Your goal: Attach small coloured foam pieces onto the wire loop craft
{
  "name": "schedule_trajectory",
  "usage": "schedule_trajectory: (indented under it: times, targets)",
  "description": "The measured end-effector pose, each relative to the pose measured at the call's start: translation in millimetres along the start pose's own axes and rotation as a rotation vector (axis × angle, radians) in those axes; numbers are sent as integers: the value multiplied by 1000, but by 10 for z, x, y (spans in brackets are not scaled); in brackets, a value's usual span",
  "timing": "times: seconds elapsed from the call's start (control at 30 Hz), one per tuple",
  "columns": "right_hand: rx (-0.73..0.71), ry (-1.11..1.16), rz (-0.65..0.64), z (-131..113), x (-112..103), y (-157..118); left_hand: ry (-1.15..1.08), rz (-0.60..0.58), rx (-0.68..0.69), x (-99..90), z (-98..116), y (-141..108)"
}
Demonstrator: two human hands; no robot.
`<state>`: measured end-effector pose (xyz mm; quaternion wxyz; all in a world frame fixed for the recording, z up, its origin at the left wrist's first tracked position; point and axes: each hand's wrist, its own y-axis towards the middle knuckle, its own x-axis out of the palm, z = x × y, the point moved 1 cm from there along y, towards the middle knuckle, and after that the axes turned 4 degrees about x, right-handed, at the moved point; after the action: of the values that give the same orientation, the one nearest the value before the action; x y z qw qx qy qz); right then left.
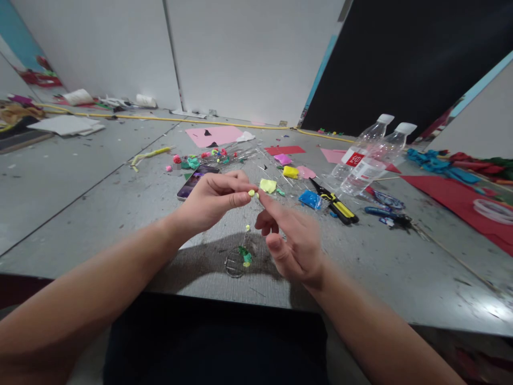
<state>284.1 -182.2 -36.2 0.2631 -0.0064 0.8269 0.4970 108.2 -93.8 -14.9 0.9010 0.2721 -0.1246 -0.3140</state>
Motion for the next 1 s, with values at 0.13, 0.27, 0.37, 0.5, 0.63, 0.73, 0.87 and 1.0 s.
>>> schedule_trajectory:
  times: [0.13, 0.27, 0.37, 0.5, 0.63, 0.73, 0.87, 1.0]
  targets:
    - [-14, 2, 7, 8, 12, -1, 2, 13, -2, 4, -1, -5]
    - [-9, -1, 10, 18, 22, -6, 16, 16, 8, 2, -4, -7]
    - [-11, -14, 4, 30, 27, -10, 39, 29, 13, 4, 0, -2]
    - [-9, -26, -10, 50, 32, -13, 67, 38, 18, 9, 10, 6]
    - [-16, -40, -8, 58, 32, -14, 71, 39, 19, 5, 9, 3]
    - [-24, -57, -9, 57, 30, -13, 76, 35, 20, -2, -3, -2]
    - [-23, -64, -23, 54, 31, -7, 69, 42, 31, -10, -19, -5]
    - [-10, -65, -19, 53, 38, -2, 58, 55, 36, -11, -25, -3]
